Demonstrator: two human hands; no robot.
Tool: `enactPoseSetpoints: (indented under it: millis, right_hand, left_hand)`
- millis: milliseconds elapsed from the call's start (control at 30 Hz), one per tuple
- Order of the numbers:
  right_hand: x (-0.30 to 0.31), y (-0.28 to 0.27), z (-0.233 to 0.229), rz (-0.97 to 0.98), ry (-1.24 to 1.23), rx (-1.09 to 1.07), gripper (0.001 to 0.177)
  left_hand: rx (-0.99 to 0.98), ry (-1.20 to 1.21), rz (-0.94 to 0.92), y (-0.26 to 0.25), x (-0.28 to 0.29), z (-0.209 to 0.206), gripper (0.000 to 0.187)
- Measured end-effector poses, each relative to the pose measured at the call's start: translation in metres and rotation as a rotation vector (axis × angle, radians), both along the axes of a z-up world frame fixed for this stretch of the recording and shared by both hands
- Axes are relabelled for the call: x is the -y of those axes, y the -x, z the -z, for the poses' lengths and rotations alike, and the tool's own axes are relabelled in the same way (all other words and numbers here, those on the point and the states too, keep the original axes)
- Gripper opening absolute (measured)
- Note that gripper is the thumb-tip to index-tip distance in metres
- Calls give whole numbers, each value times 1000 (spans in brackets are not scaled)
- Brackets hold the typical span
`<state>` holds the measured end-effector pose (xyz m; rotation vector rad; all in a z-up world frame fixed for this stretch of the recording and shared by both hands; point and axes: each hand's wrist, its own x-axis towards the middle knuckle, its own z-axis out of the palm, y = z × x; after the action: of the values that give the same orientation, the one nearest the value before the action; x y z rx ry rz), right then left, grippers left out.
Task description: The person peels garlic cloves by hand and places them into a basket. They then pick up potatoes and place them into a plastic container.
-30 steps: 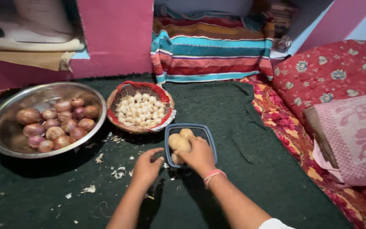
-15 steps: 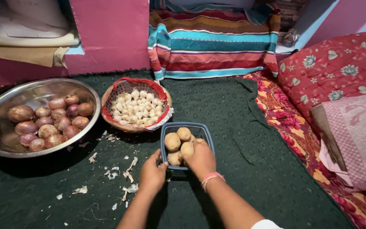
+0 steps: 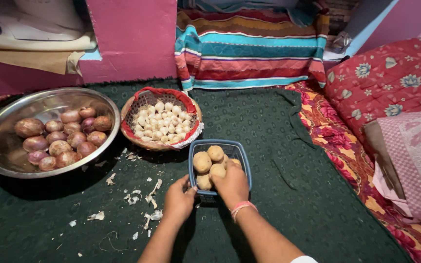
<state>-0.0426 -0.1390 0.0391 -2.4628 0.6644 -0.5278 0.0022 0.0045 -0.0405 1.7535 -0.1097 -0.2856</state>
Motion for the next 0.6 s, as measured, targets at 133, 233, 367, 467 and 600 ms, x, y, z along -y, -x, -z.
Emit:
enactPoseSetpoints:
  millis: [133, 233, 367, 467, 600]
  right_hand:
    - [-3, -1, 4, 60, 23, 130, 42]
    - [-5, -2, 6, 59, 30, 127, 41]
    - [-7, -1, 4, 55, 97, 60, 45]
    - [-9, 2, -1, 24, 137, 71, 45]
    - [-8, 4, -8, -3, 215, 54, 47]
  left_hand:
    - [-58, 52, 18, -2, 2, 4, 51]
    - [-38, 50, 2, -3, 3, 6, 51]
    - [-26, -8, -8, -4, 4, 9, 51]
    - [-36, 8, 1, -5, 4, 11, 51]
    - [-48, 96, 36, -6, 2, 13, 50]
